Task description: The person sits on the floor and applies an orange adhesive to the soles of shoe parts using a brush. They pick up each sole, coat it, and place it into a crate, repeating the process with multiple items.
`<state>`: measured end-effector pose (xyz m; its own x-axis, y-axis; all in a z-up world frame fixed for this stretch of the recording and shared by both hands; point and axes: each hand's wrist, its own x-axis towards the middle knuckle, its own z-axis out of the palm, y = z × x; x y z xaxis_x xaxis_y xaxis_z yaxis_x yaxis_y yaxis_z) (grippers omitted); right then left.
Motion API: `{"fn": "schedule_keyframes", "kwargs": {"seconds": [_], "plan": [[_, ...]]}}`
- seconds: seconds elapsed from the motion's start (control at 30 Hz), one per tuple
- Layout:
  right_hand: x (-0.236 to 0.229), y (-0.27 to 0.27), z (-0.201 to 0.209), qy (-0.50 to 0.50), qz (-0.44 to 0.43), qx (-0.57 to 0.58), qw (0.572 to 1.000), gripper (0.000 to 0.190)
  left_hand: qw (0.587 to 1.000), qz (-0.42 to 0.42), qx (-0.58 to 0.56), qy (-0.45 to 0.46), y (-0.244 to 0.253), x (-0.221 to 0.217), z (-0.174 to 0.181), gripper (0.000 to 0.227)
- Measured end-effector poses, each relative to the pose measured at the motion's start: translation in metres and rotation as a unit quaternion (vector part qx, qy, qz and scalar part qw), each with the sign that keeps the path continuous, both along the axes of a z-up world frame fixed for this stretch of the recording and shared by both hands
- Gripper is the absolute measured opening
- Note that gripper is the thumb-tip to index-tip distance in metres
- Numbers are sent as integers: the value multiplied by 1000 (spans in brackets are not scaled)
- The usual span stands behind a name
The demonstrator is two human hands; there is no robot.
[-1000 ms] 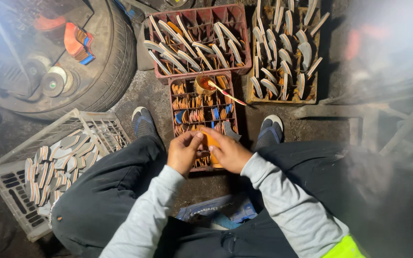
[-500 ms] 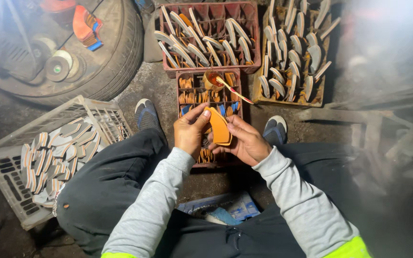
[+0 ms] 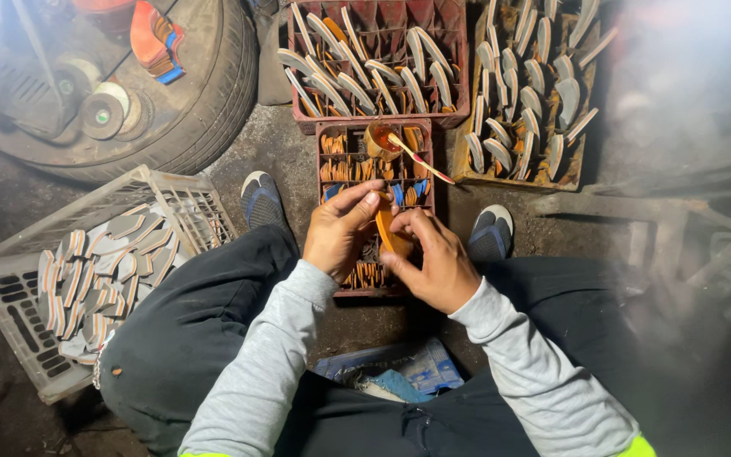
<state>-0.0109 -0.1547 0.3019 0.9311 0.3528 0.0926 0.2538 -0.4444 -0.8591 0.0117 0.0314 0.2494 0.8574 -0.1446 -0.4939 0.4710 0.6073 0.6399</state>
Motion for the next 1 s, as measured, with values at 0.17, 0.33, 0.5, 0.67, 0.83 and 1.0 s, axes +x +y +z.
{"fn": "schedule_keyframes", "kwargs": {"seconds": [0.17, 0.33, 0.5, 0.67, 0.83, 1.0], "plan": [[3, -1, 6, 42, -7, 10, 999, 32, 1000, -2, 16, -19, -5, -2, 0, 31], [3, -13, -35, 31, 10, 8, 999, 29, 921, -59, 327, -205, -10, -1, 3, 32], [31, -43, -116, 59, -114, -123, 984, 28, 816, -59, 515, -254, 9, 4, 37, 52], [10, -31, -192, 133, -138, -293, 937, 35, 807, -72, 533, -245, 20, 0, 73, 36], [-8, -15, -226, 109, -84, -396, 908, 41, 776, -61, 548, -306, 26, -5, 89, 32], [-15, -4, -235, 84, -93, -426, 896, 47, 787, -56, 554, -264, 32, -4, 95, 30]]}}
